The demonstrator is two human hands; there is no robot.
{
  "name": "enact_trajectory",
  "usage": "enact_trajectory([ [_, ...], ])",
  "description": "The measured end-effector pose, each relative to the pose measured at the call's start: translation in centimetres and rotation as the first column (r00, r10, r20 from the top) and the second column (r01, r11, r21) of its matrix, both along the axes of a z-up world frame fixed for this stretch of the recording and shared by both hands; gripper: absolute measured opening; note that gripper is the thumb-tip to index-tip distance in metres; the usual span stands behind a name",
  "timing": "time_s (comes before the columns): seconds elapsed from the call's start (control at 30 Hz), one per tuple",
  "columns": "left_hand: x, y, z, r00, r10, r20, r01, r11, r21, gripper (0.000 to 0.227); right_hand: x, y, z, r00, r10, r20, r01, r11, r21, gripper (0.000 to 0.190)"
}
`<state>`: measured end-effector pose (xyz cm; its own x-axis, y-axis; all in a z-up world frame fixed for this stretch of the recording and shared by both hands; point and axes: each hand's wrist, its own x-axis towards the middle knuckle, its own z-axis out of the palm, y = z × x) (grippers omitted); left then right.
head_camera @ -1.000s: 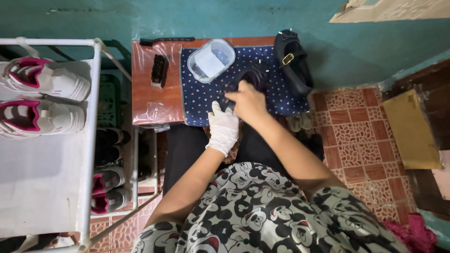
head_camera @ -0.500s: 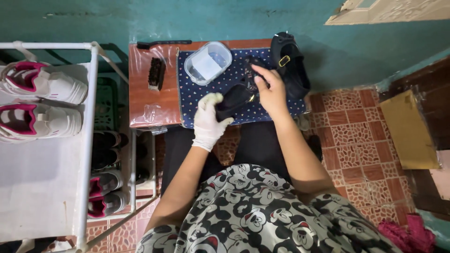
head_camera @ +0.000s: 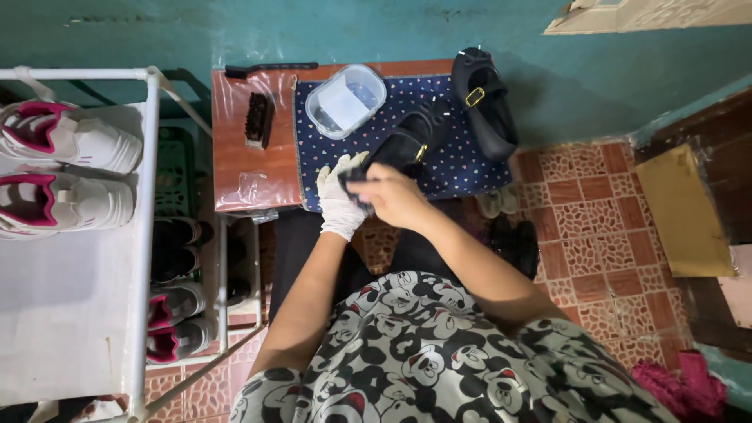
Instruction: The person cleans a pair of black shoes using a brush and a cloth. They scrub the soles and uppers of both shoes, wipe them down, and then place them on a nearby shoe rack.
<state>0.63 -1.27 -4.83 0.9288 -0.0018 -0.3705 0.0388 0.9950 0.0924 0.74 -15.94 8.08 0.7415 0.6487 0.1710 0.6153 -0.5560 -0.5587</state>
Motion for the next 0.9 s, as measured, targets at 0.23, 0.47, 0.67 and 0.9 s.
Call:
enact_trajectory([
  [0.23, -1.8, -0.7, 8.1, 0.95, 0.044, -0.308, 0.228, -0.771, 0.595, 0.086, 1.8, -5.2, 0.0, 0.998, -0.069, -0.006, 0.069, 0.997, 0.041, 0.025],
  [0.47, -1.1, -1.4, 4.3, 0.988, 0.155, 0.023, 0.118, -0.834, 0.539, 0.078, -0.7, -1.7, -4.9, 0.924, -0.338, 0.176, 0.356, 0.931, -0.078, 0.04],
  [0.67, -0.4, 0.1, 0.4, 0.989, 0.091, -0.113, 0.138, -0.835, 0.532, 0.071, -0.9, -1.9, -2.5, 0.976, -0.065, -0.209, 0.138, 0.924, 0.358, 0.024],
  [0.9, -1.8, -1.2, 6.2, 0.975, 0.101, -0.2, 0.203, -0.775, 0.599, 0.087, 3.2, -2.9, -1.0, 0.939, -0.336, 0.067, 0.342, 0.929, -0.14, 0.032],
])
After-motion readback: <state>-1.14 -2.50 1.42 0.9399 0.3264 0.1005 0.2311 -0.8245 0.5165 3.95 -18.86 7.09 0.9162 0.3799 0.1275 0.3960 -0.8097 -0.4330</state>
